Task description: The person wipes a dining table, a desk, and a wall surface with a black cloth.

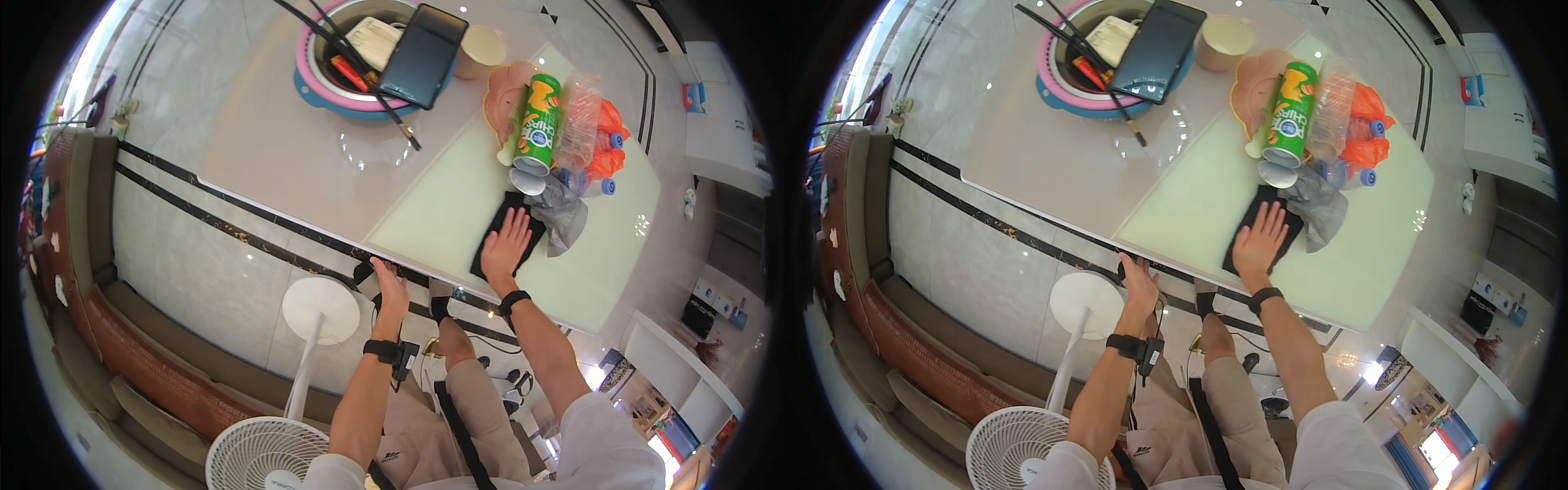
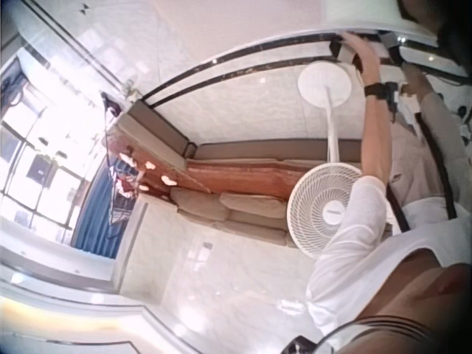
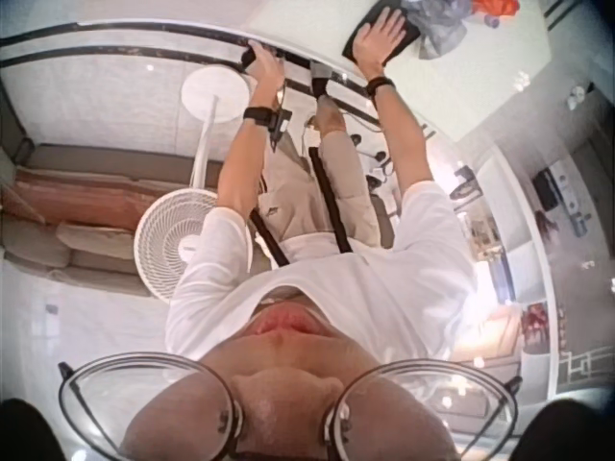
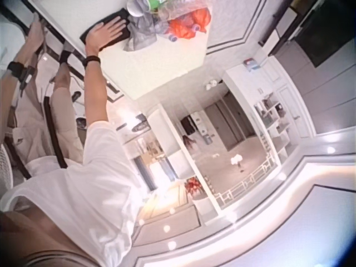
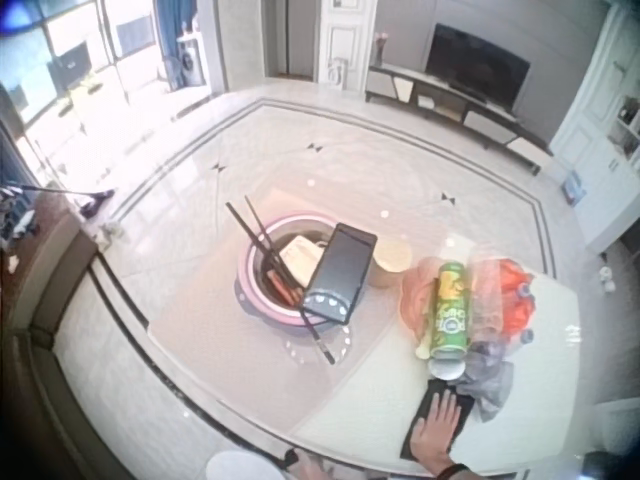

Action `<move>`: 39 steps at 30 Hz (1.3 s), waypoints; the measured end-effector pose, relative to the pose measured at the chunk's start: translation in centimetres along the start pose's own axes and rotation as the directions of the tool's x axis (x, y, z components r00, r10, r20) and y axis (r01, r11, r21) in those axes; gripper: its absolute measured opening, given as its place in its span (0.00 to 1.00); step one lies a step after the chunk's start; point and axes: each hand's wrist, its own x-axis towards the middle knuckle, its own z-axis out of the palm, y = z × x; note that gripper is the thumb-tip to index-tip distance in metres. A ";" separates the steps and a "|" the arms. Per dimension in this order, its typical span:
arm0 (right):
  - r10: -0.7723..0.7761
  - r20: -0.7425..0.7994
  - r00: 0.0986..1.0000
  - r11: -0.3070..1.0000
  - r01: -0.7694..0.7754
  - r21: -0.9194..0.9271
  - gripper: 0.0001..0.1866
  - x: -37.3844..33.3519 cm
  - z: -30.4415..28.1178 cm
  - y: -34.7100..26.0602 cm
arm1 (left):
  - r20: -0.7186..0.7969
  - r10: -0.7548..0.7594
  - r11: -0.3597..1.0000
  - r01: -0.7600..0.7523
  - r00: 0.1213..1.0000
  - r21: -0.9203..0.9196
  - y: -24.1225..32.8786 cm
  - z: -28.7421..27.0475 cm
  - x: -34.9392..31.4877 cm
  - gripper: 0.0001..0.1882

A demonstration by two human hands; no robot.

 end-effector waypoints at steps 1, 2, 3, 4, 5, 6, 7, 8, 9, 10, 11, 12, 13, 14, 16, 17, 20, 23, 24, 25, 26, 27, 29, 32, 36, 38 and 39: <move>-0.019 0.034 0.999 1.000 0.019 -0.010 0.38 0.6 -0.5 -1.3 | 0.026 0.009 1.000 -0.009 1.000 0.010 -0.6 0.6 -0.4 0.47; -0.095 0.050 0.994 0.995 0.095 -0.008 0.38 1.1 -1.0 -2.9 | 0.058 0.016 1.000 -0.015 0.998 -0.018 -1.8 0.5 0.0 0.46; -0.166 0.054 0.985 0.986 0.167 -0.001 0.38 2.4 -1.1 -4.6 | 0.049 0.013 0.997 -0.009 0.999 -0.072 -2.5 1.0 0.1 0.45; -0.231 0.038 0.972 0.972 0.229 0.051 0.37 3.9 -1.3 -6.7 | 0.043 0.019 0.992 -0.013 0.999 -0.123 -2.9 1.6 0.2 0.45; -0.294 0.025 0.955 0.951 0.290 0.103 0.36 5.2 -1.4 -8.7 | 0.031 0.020 0.985 -0.014 0.999 -0.173 -3.3 2.0 0.2 0.44; -0.329 -0.033 0.944 0.933 0.330 0.143 0.35 6.9 -1.1 -10.7 | -0.024 0.056 0.982 -0.060 0.998 -0.179 -3.4 2.7 -0.4 0.42; -0.362 -0.096 0.927 0.910 0.374 0.181 0.34 8.6 -0.8 -12.7 | 0.002 0.053 0.983 -0.052 0.999 -0.173 -3.5 2.6 -0.7 0.42; -0.389 -0.133 0.912 0.888 0.409 0.211 0.33 10.3 -0.6 -14.5 | 0.035 0.055 0.985 -0.049 0.998 -0.165 -3.5 2.4 -0.9 0.42; -0.414 -0.170 0.894 0.862 0.445 0.242 0.33 11.3 -0.4 -16.3 | 0.064 0.058 0.987 -0.047 0.996 -0.155 -3.4 2.0 -1.0 0.42; -0.436 -0.157 0.886 0.856 0.462 0.232 0.32 11.2 -0.6 -18.0 | 0.153 0.067 0.989 -0.045 0.986 -0.139 -3.3 1.1 -1.2 0.47; -0.455 -0.144 0.879 0.851 0.477 0.221 0.32 11.0 -0.8 -19.5 | 0.121 0.068 0.984 -0.047 0.990 -0.170 -3.0 0.6 -1.1 0.47; -0.470 -0.162 0.868 0.830 0.496 0.253 0.32 10.1 -0.5 -20.7 | 0.085 0.062 0.978 -0.043 0.994 -0.206 -2.5 0.6 -1.5 0.48; -0.544 -0.131 0.829 0.795 0.559 0.236 0.32 9.0 -0.5 -21.5 | 0.053 0.056 0.968 -0.042 0.997 -0.248 -2.3 0.6 -1.7 0.48; -0.622 -0.124 0.773 0.725 0.629 0.280 0.31 7.4 -0.4 -22.0 | -0.037 0.031 0.960 -0.040 0.999 -0.276 -2.1 0.6 -1.7 0.48; -0.730 -0.110 0.674 0.610 0.716 0.339 0.31 4.5 -0.4 -22.2 | 0.037 0.004 0.950 0.008 0.999 -0.313 -1.3 0.0 -1.9 0.48; -0.761 -0.094 0.642 0.576 0.735 0.357 0.31 3.1 -0.6 -21.9 | 0.076 -0.010 0.945 0.035 0.997 -0.326 -1.1 -0.2 -1.9 0.48; -0.751 -0.039 0.659 0.582 0.690 0.430 0.32 1.2 -1.4 -19.7 | -0.039 -0.067 0.918 0.046 0.997 -0.394 -0.4 0.1 -2.3 0.45; -0.673 0.006 0.739 0.672 0.608 0.422 0.33 -0.2 -2.3 -15.0 | 0.074 -0.211 0.869 0.222 0.975 -0.442 -2.0 -0.9 -2.2 0.40; -0.624 0.031 0.781 0.719 0.559 0.413 0.34 -0.8 -2.4 -13.1 | 0.136 -0.259 0.856 0.292 0.956 -0.427 -3.0 -1.2 -1.8 0.39; -0.571 0.056 0.819 0.764 0.504 0.403 0.34 -1.4 -2.3 -11.1 | 0.022 -0.297 0.883 0.283 0.955 -0.375 -3.9 0.9 -3.0 0.34; -0.513 0.077 0.855 0.810 0.452 0.375 0.35 -2.1 -2.3 -8.7 | 0.059 -0.297 0.902 0.301 0.953 -0.311 -5.5 2.1 -3.5 0.31; -0.454 0.091 0.886 0.849 0.399 0.347 0.35 -2.6 -2.4 -6.3 | 0.099 -0.295 0.918 0.311 0.950 -0.247 -7.3 2.9 -4.1 0.27; -0.354 0.086 0.931 0.903 0.316 0.292 0.36 -3.6 -2.5 -1.3 | 0.191 -0.414 0.862 0.451 0.890 -0.230 -10.8 4.1 -4.6 0.19; -0.147 0.105 0.984 0.964 0.119 0.236 0.36 -4.2 -2.5 7.2 | 0.048 -0.352 0.935 0.354 0.935 -0.032 -15.3 6.5 -5.7 0.17; 0.119 -0.013 0.993 0.988 -0.117 0.101 0.36 -5.1 -1.6 19.1 | -0.064 -0.289 0.933 0.297 0.955 0.204 -18.1 7.5 -5.2 0.17; 0.299 -0.077 0.951 0.954 -0.295 0.059 0.35 -6.0 -1.4 24.7 | -0.196 -0.229 0.900 0.284 0.953 0.330 -19.4 8.6 -5.1 0.20; 0.370 -0.118 0.922 0.929 -0.367 0.047 0.34 -6.8 -1.1 27.6 | -0.229 -0.191 0.886 0.267 0.955 0.378 -20.3 9.3 -5.2 0.20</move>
